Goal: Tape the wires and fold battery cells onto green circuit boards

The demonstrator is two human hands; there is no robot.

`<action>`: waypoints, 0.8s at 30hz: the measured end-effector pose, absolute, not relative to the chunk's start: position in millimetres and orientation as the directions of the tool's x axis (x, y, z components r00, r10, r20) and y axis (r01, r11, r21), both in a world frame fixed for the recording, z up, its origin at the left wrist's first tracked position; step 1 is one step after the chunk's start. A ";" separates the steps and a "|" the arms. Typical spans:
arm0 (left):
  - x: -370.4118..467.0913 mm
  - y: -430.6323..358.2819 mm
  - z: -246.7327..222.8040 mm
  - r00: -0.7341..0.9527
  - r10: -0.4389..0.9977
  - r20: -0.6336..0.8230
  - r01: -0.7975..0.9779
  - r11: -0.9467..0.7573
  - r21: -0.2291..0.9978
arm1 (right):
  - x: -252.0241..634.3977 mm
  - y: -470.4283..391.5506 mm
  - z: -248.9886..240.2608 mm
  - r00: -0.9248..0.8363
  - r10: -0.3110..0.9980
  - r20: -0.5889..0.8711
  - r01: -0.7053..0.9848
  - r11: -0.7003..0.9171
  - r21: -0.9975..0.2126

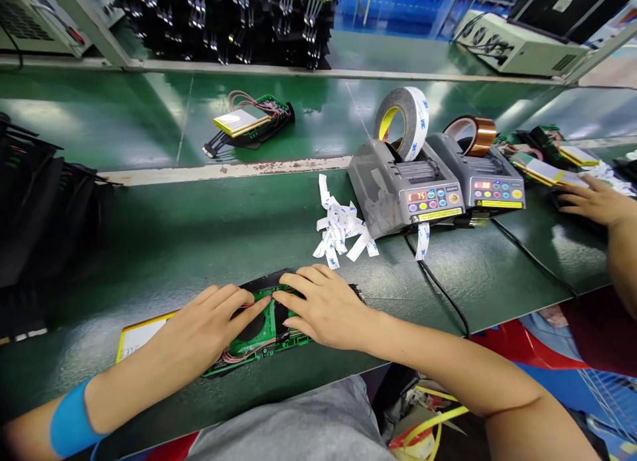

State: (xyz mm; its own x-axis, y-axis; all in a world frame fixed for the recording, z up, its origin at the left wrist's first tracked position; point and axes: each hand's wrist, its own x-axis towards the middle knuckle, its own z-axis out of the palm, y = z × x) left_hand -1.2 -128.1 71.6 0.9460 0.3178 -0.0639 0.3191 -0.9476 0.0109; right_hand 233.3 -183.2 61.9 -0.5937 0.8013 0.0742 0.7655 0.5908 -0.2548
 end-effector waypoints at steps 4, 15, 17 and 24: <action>-0.8 -129.3 71.1 0.942 0.323 -0.087 0.325 -0.946 0.007 | 233.2 -180.9 62.2 -0.602 0.797 0.054 0.766 0.595 -0.243; -12.4 -141.7 68.7 0.948 0.314 -0.057 0.314 -0.949 -0.011 | 230.9 -171.8 60.9 -0.625 0.778 0.060 0.762 0.625 -0.169; -23.1 -149.2 66.9 0.938 0.346 -0.015 0.345 -0.938 -0.014 | 232.0 -173.9 57.8 -0.616 0.785 0.071 0.763 0.616 -0.197; -67.1 -163.9 68.3 0.791 0.597 0.132 0.569 -0.798 0.201 | 229.5 -174.7 62.4 -0.661 0.748 0.064 0.736 0.662 -0.142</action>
